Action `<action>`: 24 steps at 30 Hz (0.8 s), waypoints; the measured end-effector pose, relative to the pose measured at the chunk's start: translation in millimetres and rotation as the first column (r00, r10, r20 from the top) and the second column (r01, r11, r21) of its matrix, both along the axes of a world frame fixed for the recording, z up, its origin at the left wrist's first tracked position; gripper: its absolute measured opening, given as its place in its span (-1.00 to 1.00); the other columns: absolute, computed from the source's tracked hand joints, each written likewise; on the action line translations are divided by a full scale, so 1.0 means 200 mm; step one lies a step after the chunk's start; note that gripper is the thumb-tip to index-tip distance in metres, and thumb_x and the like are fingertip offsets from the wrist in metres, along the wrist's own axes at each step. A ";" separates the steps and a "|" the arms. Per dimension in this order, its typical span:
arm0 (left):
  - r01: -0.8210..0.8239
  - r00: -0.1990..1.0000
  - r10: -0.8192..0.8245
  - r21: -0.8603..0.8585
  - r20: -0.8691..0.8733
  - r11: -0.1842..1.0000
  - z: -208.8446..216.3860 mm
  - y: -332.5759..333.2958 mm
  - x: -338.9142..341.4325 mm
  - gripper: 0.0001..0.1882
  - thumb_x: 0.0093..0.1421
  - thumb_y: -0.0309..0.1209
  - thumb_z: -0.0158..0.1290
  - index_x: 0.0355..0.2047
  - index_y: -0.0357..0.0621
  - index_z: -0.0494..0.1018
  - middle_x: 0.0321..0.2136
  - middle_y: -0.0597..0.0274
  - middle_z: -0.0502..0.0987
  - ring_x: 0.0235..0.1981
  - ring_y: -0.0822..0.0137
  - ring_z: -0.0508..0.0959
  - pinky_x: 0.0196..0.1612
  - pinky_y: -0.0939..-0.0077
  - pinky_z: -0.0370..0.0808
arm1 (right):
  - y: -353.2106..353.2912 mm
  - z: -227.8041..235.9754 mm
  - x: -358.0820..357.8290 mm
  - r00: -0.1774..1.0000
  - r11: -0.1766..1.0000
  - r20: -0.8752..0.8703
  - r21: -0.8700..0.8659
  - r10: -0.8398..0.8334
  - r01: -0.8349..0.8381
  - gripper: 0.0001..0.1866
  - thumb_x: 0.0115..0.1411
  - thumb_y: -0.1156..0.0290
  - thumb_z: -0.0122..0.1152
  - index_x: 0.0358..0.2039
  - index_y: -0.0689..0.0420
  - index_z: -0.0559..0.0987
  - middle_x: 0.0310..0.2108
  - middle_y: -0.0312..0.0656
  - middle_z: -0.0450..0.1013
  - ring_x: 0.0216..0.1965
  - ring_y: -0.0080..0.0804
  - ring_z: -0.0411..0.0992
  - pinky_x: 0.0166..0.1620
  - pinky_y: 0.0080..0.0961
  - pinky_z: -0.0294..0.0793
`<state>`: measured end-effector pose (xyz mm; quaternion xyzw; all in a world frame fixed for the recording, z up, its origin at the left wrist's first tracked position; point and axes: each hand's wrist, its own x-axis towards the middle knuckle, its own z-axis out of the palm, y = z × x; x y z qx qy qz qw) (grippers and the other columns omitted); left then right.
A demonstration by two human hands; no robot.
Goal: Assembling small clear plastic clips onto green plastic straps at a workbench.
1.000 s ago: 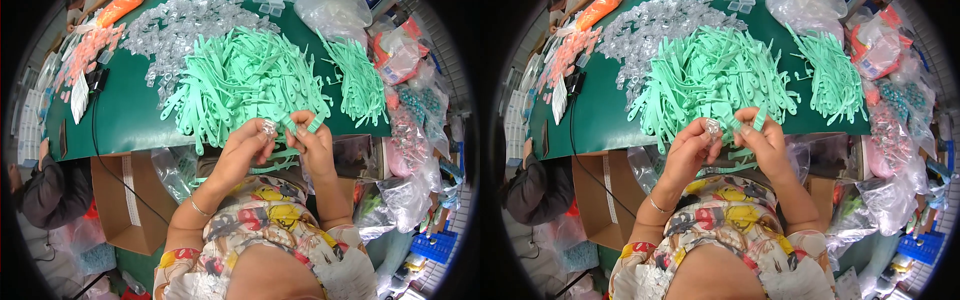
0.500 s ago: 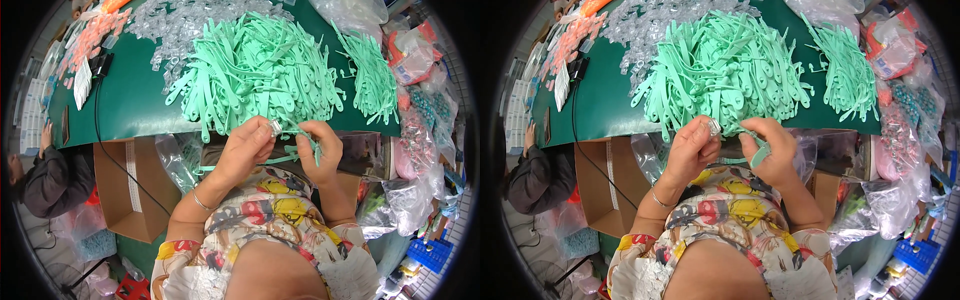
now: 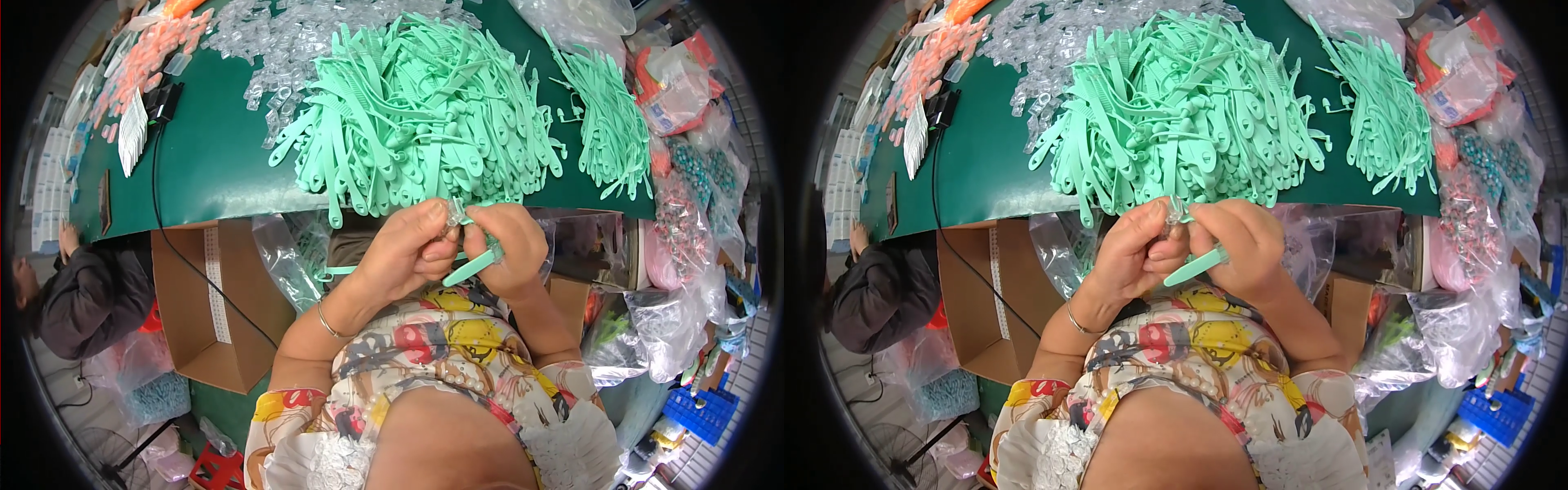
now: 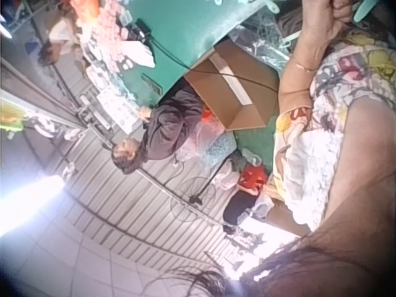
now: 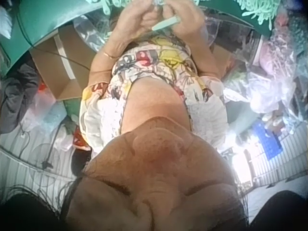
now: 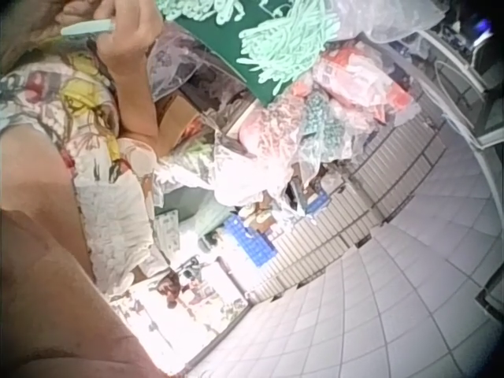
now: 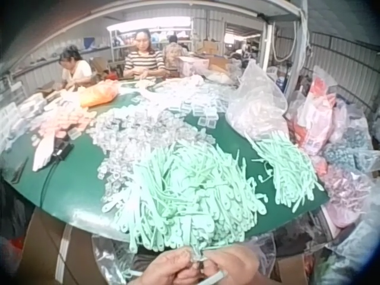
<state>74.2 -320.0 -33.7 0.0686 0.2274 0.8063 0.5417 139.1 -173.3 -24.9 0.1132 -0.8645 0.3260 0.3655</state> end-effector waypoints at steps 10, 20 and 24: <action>-0.100 0.952 0.033 -0.208 -0.305 0.973 -0.01 -0.04 0.00 -0.83 0.16 -0.36 -0.06 -0.35 -0.24 0.34 -0.63 0.45 0.26 -0.65 0.65 0.15 -0.62 0.77 0.07 | 0.00 -0.02 -0.01 0.888 0.725 0.173 -0.653 0.426 -0.220 -0.90 0.09 0.46 0.08 -0.43 0.21 0.40 -0.21 -0.13 0.24 -0.29 -0.48 0.28 -0.27 -0.64 0.29; -0.289 0.648 -0.031 -0.283 -0.761 0.915 0.07 -0.09 -0.05 -0.84 0.16 -0.45 -0.08 -0.34 -0.33 0.36 -0.44 0.30 0.44 -0.38 0.56 0.37 -0.31 0.64 0.35 | 0.00 -0.05 0.01 0.757 0.350 0.049 -0.905 0.652 -0.243 -0.82 0.20 0.31 -0.06 -0.40 0.16 0.38 -0.16 -0.19 0.19 -0.51 -0.67 0.19 -0.41 -0.70 0.21; -0.450 0.356 0.000 -0.172 -0.934 0.876 0.05 -0.08 -0.05 -0.83 0.15 -0.45 -0.08 -0.32 -0.32 0.36 -0.43 0.28 0.44 -0.37 0.52 0.40 -0.27 0.62 0.35 | 0.00 -0.05 0.01 0.762 0.388 0.146 -0.910 0.631 -0.147 -0.83 0.22 0.37 -0.12 -0.32 0.20 0.36 -0.21 -0.20 0.23 -0.50 -0.67 0.20 -0.42 -0.72 0.24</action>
